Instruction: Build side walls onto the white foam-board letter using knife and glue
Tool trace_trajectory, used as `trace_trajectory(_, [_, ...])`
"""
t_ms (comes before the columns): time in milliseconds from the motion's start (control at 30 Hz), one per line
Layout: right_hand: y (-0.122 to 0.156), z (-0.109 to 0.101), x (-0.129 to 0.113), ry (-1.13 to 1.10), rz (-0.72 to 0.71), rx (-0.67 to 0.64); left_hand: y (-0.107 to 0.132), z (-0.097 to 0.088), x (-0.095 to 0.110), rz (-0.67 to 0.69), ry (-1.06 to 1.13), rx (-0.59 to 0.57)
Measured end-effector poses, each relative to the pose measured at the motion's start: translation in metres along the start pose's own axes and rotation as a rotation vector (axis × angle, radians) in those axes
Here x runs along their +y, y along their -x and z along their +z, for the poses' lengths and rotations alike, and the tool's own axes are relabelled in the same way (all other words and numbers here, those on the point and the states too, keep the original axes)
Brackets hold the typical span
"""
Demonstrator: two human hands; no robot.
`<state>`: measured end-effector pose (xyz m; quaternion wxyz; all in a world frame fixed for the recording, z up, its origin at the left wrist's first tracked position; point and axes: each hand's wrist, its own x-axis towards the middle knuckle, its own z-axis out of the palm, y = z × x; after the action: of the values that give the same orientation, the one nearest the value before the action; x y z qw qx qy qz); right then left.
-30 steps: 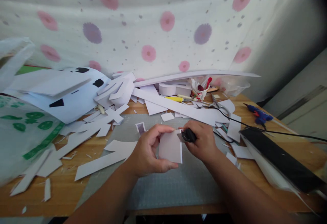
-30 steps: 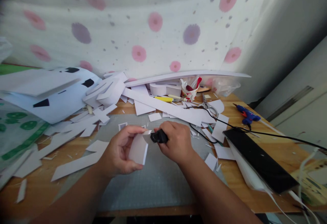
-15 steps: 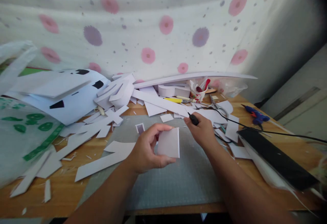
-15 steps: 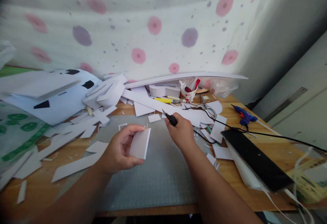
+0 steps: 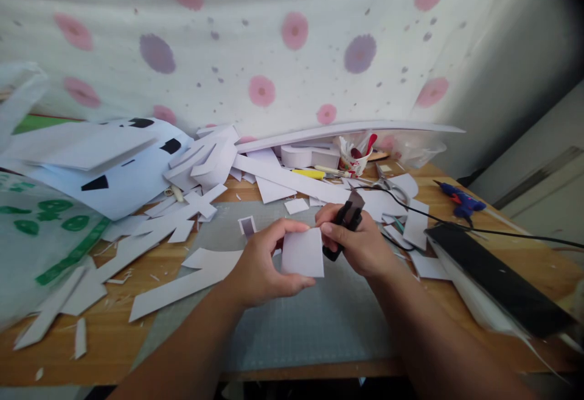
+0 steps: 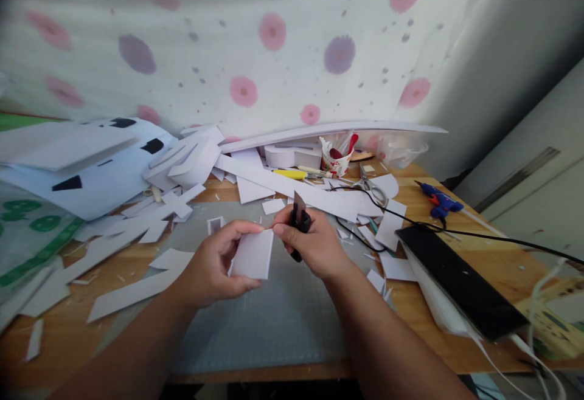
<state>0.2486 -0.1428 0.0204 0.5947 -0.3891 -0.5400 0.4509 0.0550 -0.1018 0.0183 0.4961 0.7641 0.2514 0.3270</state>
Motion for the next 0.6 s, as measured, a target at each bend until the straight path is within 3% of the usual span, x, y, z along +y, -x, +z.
trace_trajectory(133, [-0.004,-0.003,0.0,0.145,0.007,0.123,0.0,0.0,0.001,-0.028,0.01,-0.003])
trace_trajectory(233, [-0.011,-0.017,0.003,0.752,0.098,0.264,0.0,-0.003,0.001,-0.043,0.059,0.015])
trace_trajectory(333, [-0.017,-0.037,0.011,1.253,0.202,0.243,-0.002,-0.006,0.002,-0.001,0.216,0.077])
trace_trajectory(467, [-0.019,-0.055,0.026,1.378,0.243,0.143,-0.006,-0.009,0.003,0.163,0.542,0.136])
trace_trajectory(600, [-0.018,-0.058,0.036,1.432,0.241,0.065,-0.011,-0.013,0.001,0.149,0.641,0.254])
